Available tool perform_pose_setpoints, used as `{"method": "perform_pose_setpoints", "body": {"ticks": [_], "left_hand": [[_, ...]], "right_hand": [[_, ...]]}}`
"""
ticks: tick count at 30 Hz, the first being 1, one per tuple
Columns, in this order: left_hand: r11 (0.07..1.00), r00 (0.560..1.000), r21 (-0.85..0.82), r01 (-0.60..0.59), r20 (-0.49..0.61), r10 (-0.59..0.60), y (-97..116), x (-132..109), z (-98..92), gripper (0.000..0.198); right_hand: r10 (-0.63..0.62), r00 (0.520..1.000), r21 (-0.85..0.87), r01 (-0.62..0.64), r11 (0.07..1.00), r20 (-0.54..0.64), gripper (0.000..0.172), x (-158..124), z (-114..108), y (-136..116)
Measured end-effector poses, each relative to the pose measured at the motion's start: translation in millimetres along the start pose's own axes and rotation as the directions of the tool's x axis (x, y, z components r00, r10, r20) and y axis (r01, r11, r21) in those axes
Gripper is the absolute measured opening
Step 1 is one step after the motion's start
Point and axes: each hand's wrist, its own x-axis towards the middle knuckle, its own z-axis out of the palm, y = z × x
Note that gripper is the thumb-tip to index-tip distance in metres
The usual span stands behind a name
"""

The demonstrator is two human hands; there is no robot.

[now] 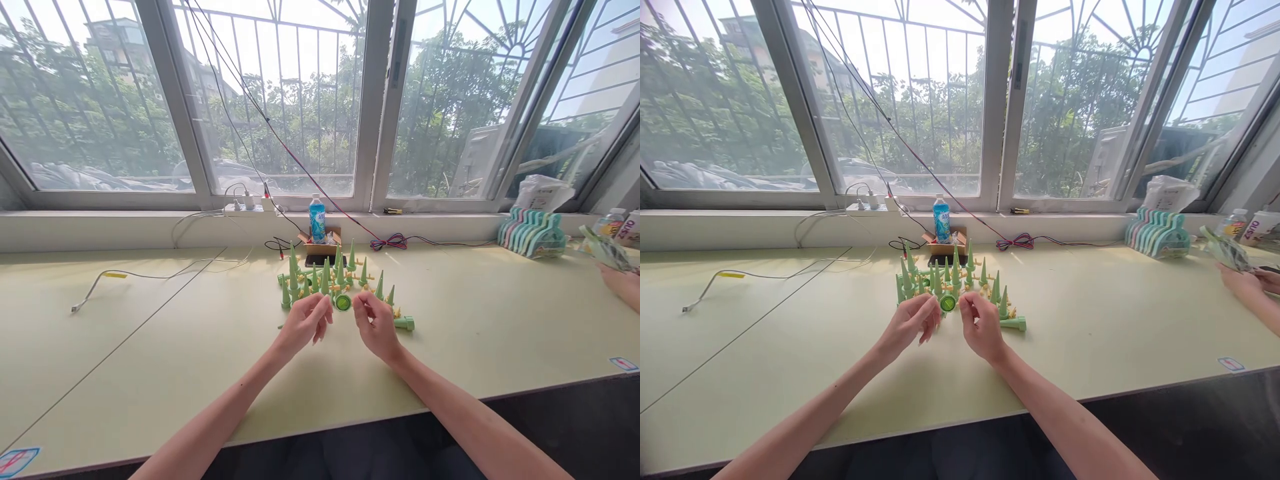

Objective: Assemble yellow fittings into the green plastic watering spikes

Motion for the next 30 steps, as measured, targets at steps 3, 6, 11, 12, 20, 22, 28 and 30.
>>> {"method": "perform_pose_setpoints", "body": {"ticks": [3, 6, 11, 12, 20, 22, 28, 30], "left_hand": [[0.994, 0.994, -0.042, 0.105, 0.046, -0.103, -1.2, 2.3, 0.0, 0.056], [0.983, 0.978, -0.047, 0.175, 0.12, -0.169, -1.1, 2.6, 1.3, 0.063], [0.975, 0.962, -0.071, 0.211, 0.195, -0.194, -0.7, 0.8, 1.2, 0.061], [0.975, 0.96, -0.076, 0.21, 0.203, -0.191, -1.0, 0.7, 0.6, 0.06], [0.982, 0.961, -0.083, 0.172, 0.234, -0.149, -1.7, -0.5, -3.6, 0.053], [0.986, 0.965, -0.072, 0.153, 0.224, -0.133, -2.1, -1.1, -4.3, 0.05], [0.993, 0.975, -0.017, 0.114, 0.194, -0.108, -3.7, -1.9, -5.4, 0.04], [0.996, 0.978, 0.013, 0.092, 0.186, -0.093, -2.0, -2.2, -5.2, 0.039]], "right_hand": [[-0.051, 0.998, -0.017, 0.051, 0.999, 0.03, 0.021, -0.2, -0.2, -2.0], [-0.085, 0.994, -0.019, 0.086, 0.996, 0.072, 0.02, -1.8, -0.3, -3.2], [-0.081, 0.99, 0.004, 0.081, 0.997, 0.112, 0.02, -3.7, -0.2, -1.1], [-0.08, 0.99, 0.011, 0.079, 0.997, 0.118, 0.02, -3.9, -0.2, -0.6], [-0.063, 0.987, 0.019, 0.061, 0.998, 0.15, 0.02, -6.0, -0.5, -0.5], [-0.047, 0.986, 0.005, 0.046, 0.999, 0.159, 0.021, -6.3, -0.5, -0.2], [-0.011, 0.986, -0.021, 0.015, 1.0, 0.169, 0.023, -6.4, 0.2, 1.6], [-0.006, 0.985, -0.017, 0.009, 1.0, 0.173, 0.023, -6.4, 0.0, 1.9]]}}
